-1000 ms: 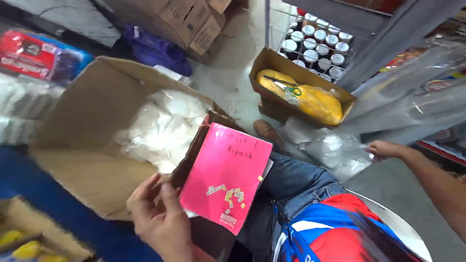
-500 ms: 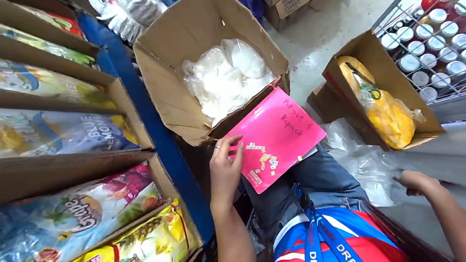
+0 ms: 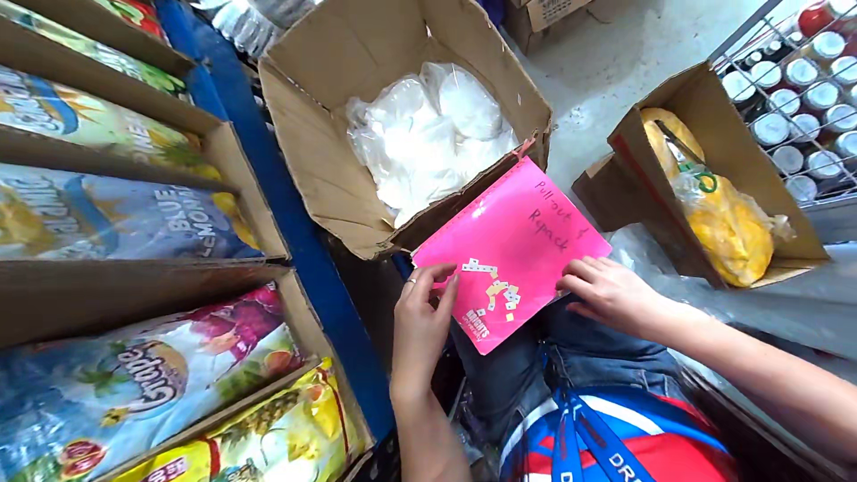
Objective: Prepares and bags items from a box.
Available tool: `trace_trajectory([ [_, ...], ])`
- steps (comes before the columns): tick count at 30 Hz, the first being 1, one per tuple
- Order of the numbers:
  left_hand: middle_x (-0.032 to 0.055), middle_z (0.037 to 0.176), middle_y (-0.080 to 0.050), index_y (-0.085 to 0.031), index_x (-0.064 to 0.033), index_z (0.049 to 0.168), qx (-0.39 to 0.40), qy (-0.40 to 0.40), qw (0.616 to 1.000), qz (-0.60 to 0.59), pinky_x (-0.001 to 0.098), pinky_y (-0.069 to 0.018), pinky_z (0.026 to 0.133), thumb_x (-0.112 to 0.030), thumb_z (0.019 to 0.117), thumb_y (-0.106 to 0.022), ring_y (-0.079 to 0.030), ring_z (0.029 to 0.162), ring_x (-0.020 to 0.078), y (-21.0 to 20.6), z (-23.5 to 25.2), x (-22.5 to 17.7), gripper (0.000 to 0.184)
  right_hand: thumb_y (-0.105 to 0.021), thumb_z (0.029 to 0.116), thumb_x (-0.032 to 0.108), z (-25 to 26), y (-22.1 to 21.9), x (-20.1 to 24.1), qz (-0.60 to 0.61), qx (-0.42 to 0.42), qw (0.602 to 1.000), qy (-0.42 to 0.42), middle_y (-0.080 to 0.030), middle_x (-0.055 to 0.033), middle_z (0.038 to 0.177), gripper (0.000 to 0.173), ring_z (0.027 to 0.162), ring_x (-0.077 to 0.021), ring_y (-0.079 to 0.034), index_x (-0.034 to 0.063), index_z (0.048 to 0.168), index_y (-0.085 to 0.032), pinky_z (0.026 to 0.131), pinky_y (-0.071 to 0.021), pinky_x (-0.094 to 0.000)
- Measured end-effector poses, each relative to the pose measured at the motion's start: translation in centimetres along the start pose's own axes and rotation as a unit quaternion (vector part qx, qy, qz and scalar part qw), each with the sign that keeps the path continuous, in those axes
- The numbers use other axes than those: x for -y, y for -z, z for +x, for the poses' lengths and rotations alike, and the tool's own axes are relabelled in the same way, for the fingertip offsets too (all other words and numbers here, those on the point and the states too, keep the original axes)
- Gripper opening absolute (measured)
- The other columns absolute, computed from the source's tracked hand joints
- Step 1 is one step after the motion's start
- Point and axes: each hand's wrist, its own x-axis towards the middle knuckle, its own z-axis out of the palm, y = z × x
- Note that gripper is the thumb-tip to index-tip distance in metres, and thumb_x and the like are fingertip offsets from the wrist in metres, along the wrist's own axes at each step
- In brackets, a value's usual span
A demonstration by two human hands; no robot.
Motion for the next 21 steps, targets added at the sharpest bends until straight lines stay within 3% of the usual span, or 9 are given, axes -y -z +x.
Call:
trace_trajectory([
  [2, 0.0138, 0.108, -0.072, -0.072, -0.0009, 0.114, 0.001, 0.001, 1.0, 0.001, 0.0273, -0.0561, 0.082, -0.019, 0.1002, -0.06, -0.069, 0.097, 0.0154, 0.0, 0.1, 0.0, 0.026, -0.065, 0.0945, 0.01, 0.0, -1.2, -0.2, -0.017, -0.035, 0.999, 0.01, -0.068, -0.0191, 0.096, 0.011, 0.085, -0.0374, -0.069, 0.0008, 0.098, -0.068, 0.069, -0.0558, -0.0486],
  [4, 0.0134, 0.108, -0.072, -0.072, -0.001, 0.114, 0.001, 0.003, 1.0, -0.001, 0.0273, -0.0562, 0.083, -0.02, 0.1004, -0.06, -0.069, 0.098, 0.0153, -0.1, 0.3, -0.1, 0.026, -0.061, 0.0978, 0.009, 0.1, -1.5, -0.2, -0.007, -0.057, 0.998, 0.003, -0.069, -0.0184, 0.094, 0.013, 0.085, -0.0358, -0.07, 0.0003, 0.094, -0.069, 0.071, -0.0568, -0.047],
  [12, 0.0124, 0.107, -0.072, -0.073, -0.0016, 0.112, -0.008, 0.0, 1.0, -0.011, 0.0247, -0.0556, 0.083, -0.021, 0.1001, -0.06, -0.069, 0.099, 0.0132, -0.6, -0.1, 0.0, 0.026, -0.069, 0.093, 0.019, 0.1, -1.2, -0.4, -0.011, -0.054, 0.998, 0.022, -0.069, -0.017, 0.097, 0.018, 0.086, -0.0351, -0.068, 0.003, 0.101, -0.07, 0.072, -0.0548, -0.0467],
  [17, 0.0131, 0.108, -0.072, -0.073, -0.0011, 0.113, -0.01, -0.006, 1.0, -0.015, 0.0249, -0.0566, 0.083, -0.02, 0.0999, -0.06, -0.07, 0.098, 0.0137, -0.6, -0.7, 0.0, 0.026, -0.059, 0.0975, 0.006, 0.6, -2.1, 0.0, -0.078, -0.079, 0.992, 0.054, -0.068, -0.0172, 0.091, 0.011, 0.079, -0.0337, -0.068, 0.0003, 0.093, -0.068, 0.065, -0.0532, -0.0445],
  [21, 0.0117, 0.108, -0.072, -0.073, -0.0016, 0.112, -0.019, -0.007, 1.0, -0.022, 0.0216, -0.0559, 0.084, -0.019, 0.0997, -0.061, -0.069, 0.099, 0.0107, -0.5, -0.9, 0.0, 0.025, -0.06, 0.0985, 0.007, 0.4, -2.0, -0.5, -0.063, -0.076, 0.993, 0.067, -0.069, -0.0172, 0.09, 0.014, 0.08, -0.0333, -0.068, -0.0007, 0.093, -0.069, 0.069, -0.0551, -0.0434],
])
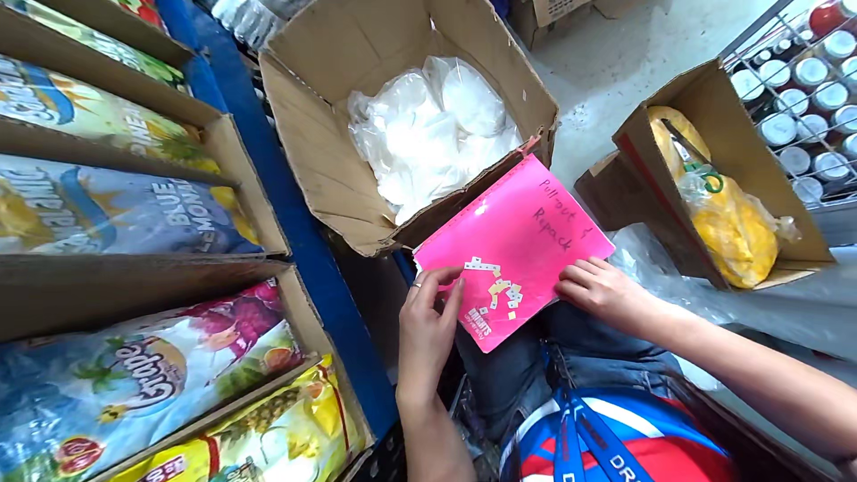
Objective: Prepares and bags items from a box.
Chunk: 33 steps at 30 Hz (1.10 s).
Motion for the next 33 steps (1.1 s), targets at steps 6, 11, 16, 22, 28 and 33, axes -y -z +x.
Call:
trace_trajectory([
  [6, 0.0109, 0.108, -0.072, -0.073, -0.0023, 0.112, -0.009, -0.003, 1.0, -0.004, 0.0199, -0.0555, 0.084, -0.019, 0.0999, -0.061, -0.069, 0.099, 0.009, 0.1, -0.1, 0.0, 0.024, -0.057, 0.102, 0.01, -1.0, -0.2, -0.9, -0.002, -0.023, 1.0, 0.016, -0.069, -0.0167, 0.098, 0.017, 0.086, -0.0313, -0.068, 0.0012, 0.107, -0.07, 0.075, -0.0553, -0.0401],
  [11, 0.0112, 0.107, -0.072, -0.073, -0.0017, 0.112, -0.014, -0.005, 1.0, -0.004, 0.0198, -0.0555, 0.084, -0.019, 0.1001, -0.06, -0.069, 0.098, 0.0089, 0.2, -0.1, 0.1, 0.024, -0.056, 0.1018, 0.005, -2.1, -0.9, -1.8, -0.023, -0.07, 0.994, 0.077, -0.071, -0.0134, 0.097, 0.016, 0.088, -0.0274, -0.067, 0.0027, 0.104, -0.072, 0.081, -0.0537, -0.0378],
  [16, 0.0113, 0.108, -0.072, -0.073, -0.0011, 0.112, -0.011, -0.008, 1.0, -0.015, 0.0193, -0.0552, 0.084, -0.019, 0.1, -0.06, -0.069, 0.099, 0.0083, 0.3, 0.0, -0.1, 0.024, -0.061, 0.1003, 0.011, -1.7, -0.3, -1.1, 0.125, -0.073, 0.989, -0.043, -0.072, -0.0134, 0.095, 0.016, 0.09, -0.0232, -0.068, 0.0037, 0.099, -0.075, 0.083, -0.0544, -0.0337],
  [22, 0.0082, 0.108, -0.072, -0.073, -0.0007, 0.109, 0.028, -0.029, 0.993, -0.107, 0.0188, -0.0555, 0.084, -0.016, 0.0994, -0.062, -0.068, 0.097, 0.005, 0.2, 0.5, -2.3, 0.021, -0.064, 0.0982, 0.013, 2.1, 3.5, 1.6, 0.541, -0.056, 0.763, -0.35, -0.072, 0.0078, 0.093, 0.009, 0.082, 0.0005, -0.067, 0.0077, 0.1, -0.072, 0.076, -0.0565, -0.0185],
  [28, 0.0095, 0.106, -0.072, -0.074, -0.0009, 0.109, 0.008, -0.028, 0.993, -0.117, 0.0212, -0.0556, 0.084, -0.016, 0.0998, -0.061, -0.069, 0.097, 0.0083, -1.0, 1.4, -3.0, 0.021, -0.063, 0.0995, 0.012, 8.8, 5.1, 0.6, 0.527, -0.072, 0.775, -0.34, -0.071, 0.0049, 0.086, 0.01, 0.077, -0.002, -0.065, 0.0047, 0.101, -0.07, 0.075, -0.0553, -0.0217],
  [33, 0.0108, 0.104, -0.072, -0.074, -0.0018, 0.11, -0.042, 0.017, 0.998, -0.038, 0.0228, -0.0553, 0.082, -0.018, 0.0998, -0.062, -0.069, 0.095, 0.0107, 0.0, 0.8, -1.7, 0.023, -0.066, 0.0995, 0.02, 19.0, 3.3, -5.4, 0.298, -0.092, 0.913, -0.264, -0.072, -0.0123, 0.098, 0.024, 0.086, -0.0179, -0.068, -0.0017, 0.108, -0.071, 0.083, -0.056, -0.0386],
])
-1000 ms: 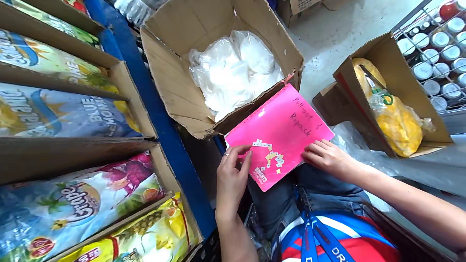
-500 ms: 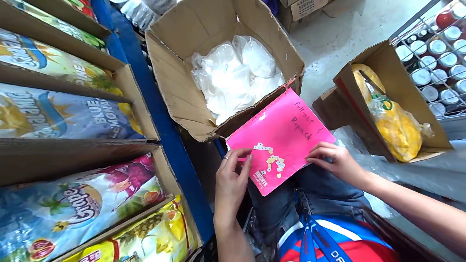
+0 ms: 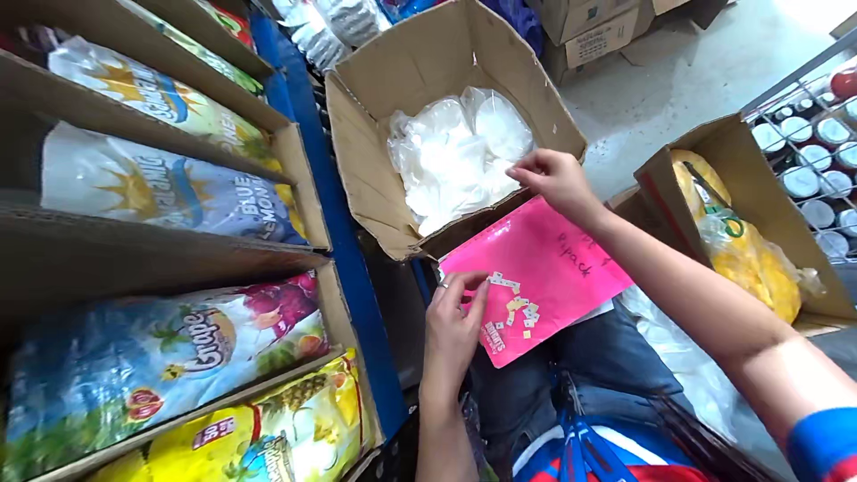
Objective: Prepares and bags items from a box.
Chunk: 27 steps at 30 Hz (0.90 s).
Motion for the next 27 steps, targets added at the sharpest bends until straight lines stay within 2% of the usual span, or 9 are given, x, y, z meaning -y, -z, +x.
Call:
trace_trajectory([
  [4, 0.0107, 0.104, -0.072, -0.074, -0.0022, 0.109, 0.004, 0.024, 1.0, 0.01, 0.0221, -0.0561, 0.08, -0.018, 0.0993, -0.062, -0.069, 0.093, 0.0103, 0.4, -1.3, 0.7, 0.022, -0.069, 0.0978, 0.019, 6.1, -2.4, -2.5, -0.193, 0.043, 0.978, -0.059, -0.064, -0.0277, 0.115, 0.029, 0.109, -0.0439, -0.063, -0.0078, 0.11, -0.067, 0.091, -0.0492, -0.0626],
  [7, 0.0108, 0.104, -0.072, -0.074, -0.0018, 0.11, -0.003, 0.04, 0.999, 0.013, 0.0213, -0.0553, 0.079, -0.018, 0.0993, -0.062, -0.069, 0.092, 0.0099, 0.7, -1.7, 1.2, 0.023, -0.059, 0.1004, 0.01, 7.2, -2.9, -2.7, -0.285, 0.113, 0.946, -0.108, -0.064, -0.029, 0.125, 0.025, 0.121, -0.0476, -0.06, -0.0038, 0.117, -0.07, 0.095, -0.0471, -0.0674],
  [9, 0.0107, 0.104, -0.072, -0.074, -0.0015, 0.11, -0.005, 0.046, 0.999, 0.011, 0.0204, -0.0549, 0.079, -0.017, 0.0992, -0.062, -0.069, 0.091, 0.0091, 0.8, -1.9, 1.4, 0.023, -0.056, 0.1001, 0.006, 6.8, -2.7, -2.3, -0.305, 0.127, 0.94, -0.088, -0.066, -0.0283, 0.124, 0.025, 0.121, -0.048, -0.06, -0.0017, 0.119, -0.071, 0.096, -0.0469, -0.0672],
  [11, 0.0102, 0.104, -0.072, -0.074, -0.0022, 0.11, 0.007, 0.043, 0.999, 0.008, 0.0208, -0.0548, 0.079, -0.017, 0.0989, -0.062, -0.068, 0.091, 0.0093, 0.9, -1.9, 1.4, 0.022, -0.061, 0.0992, 0.008, 5.5, -2.2, -1.8, -0.286, 0.107, 0.952, -0.032, -0.065, -0.0284, 0.122, 0.025, 0.12, -0.0485, -0.059, -0.0033, 0.119, -0.07, 0.097, -0.0457, -0.0654],
  [14, 0.0111, 0.103, -0.073, -0.075, -0.0024, 0.107, 0.057, 0.026, 0.998, 0.014, 0.0265, -0.057, 0.081, -0.017, 0.0973, -0.064, -0.07, 0.092, 0.0142, 0.7, -2.2, 1.8, 0.02, -0.069, 0.0942, 0.009, 1.9, -1.7, -1.0, -0.233, 0.085, 0.965, 0.08, -0.067, -0.0252, 0.109, 0.02, 0.106, -0.0447, -0.064, -0.0032, 0.109, -0.072, 0.092, -0.0501, -0.0623],
  [17, 0.012, 0.103, -0.073, -0.076, -0.0032, 0.106, 0.1, 0.026, 0.994, 0.042, 0.0346, -0.0576, 0.085, -0.017, 0.0965, -0.066, -0.071, 0.096, 0.0205, 0.2, -2.7, 2.1, 0.019, -0.073, 0.0923, 0.011, -3.1, -1.1, 0.1, -0.2, 0.152, 0.957, 0.144, -0.069, -0.0175, 0.103, 0.014, 0.101, -0.0357, -0.066, 0.0015, 0.102, -0.073, 0.09, -0.0539, -0.0553],
  [19, 0.0154, 0.103, -0.072, -0.076, -0.0017, 0.105, 0.108, 0.027, 0.992, 0.064, 0.0424, -0.0568, 0.088, -0.014, 0.0946, -0.068, -0.07, 0.098, 0.0281, -0.5, -2.8, 2.2, 0.018, -0.071, 0.0942, 0.013, -5.8, -0.8, 0.7, -0.174, 0.239, 0.947, 0.128, -0.069, -0.0159, 0.102, 0.016, 0.1, -0.0319, -0.066, 0.0013, 0.104, -0.073, 0.091, -0.0535, -0.0504],
  [21, 0.0186, 0.102, -0.072, -0.076, -0.0004, 0.103, 0.108, 0.023, 0.99, 0.085, 0.0488, -0.0559, 0.09, -0.013, 0.0919, -0.071, -0.069, 0.102, 0.035, -1.4, -2.8, 1.8, 0.017, -0.068, 0.0972, 0.013, -7.9, -0.8, 0.7, -0.155, 0.299, 0.937, 0.096, -0.068, -0.0196, 0.105, 0.019, 0.102, -0.0345, -0.065, -0.0018, 0.108, -0.072, 0.093, -0.0509, -0.0504],
  [27, 0.0217, 0.099, -0.07, -0.075, 0.0015, 0.097, 0.079, 0.015, 0.982, 0.17, 0.0529, -0.0567, 0.082, -0.013, 0.0882, -0.075, -0.068, 0.098, 0.0413, -3.8, -2.4, 0.6, 0.017, -0.07, 0.0944, 0.012, -11.1, -2.0, -0.3, -0.178, 0.286, 0.938, 0.086, -0.066, -0.023, 0.103, 0.02, 0.1, -0.0397, -0.065, -0.004, 0.108, -0.069, 0.09, -0.0511, -0.0526],
])
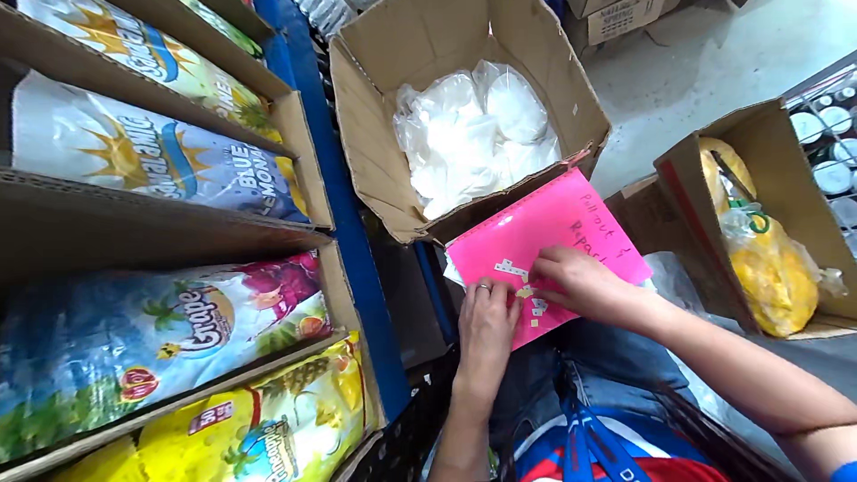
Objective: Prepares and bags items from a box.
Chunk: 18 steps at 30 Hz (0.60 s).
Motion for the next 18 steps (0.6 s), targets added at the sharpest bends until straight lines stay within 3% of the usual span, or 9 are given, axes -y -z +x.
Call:
trace_trajectory([
  [18, 0.021, 0.094, -0.07, -0.073, 0.0034, 0.093, 0.045, 0.057, 0.997, -0.009, 0.0495, -0.0559, 0.085, -0.013, 0.0893, -0.074, -0.068, 0.096, 0.0386, 0.2, 0.4, -0.5, 0.017, -0.069, 0.0938, 0.009, -0.2, -2.1, 0.1, 0.009, -0.038, 0.999, -0.007, -0.065, -0.0227, 0.1, 0.018, 0.097, -0.0391, -0.066, -0.0044, 0.106, -0.069, 0.084, -0.0528, -0.0511],
])
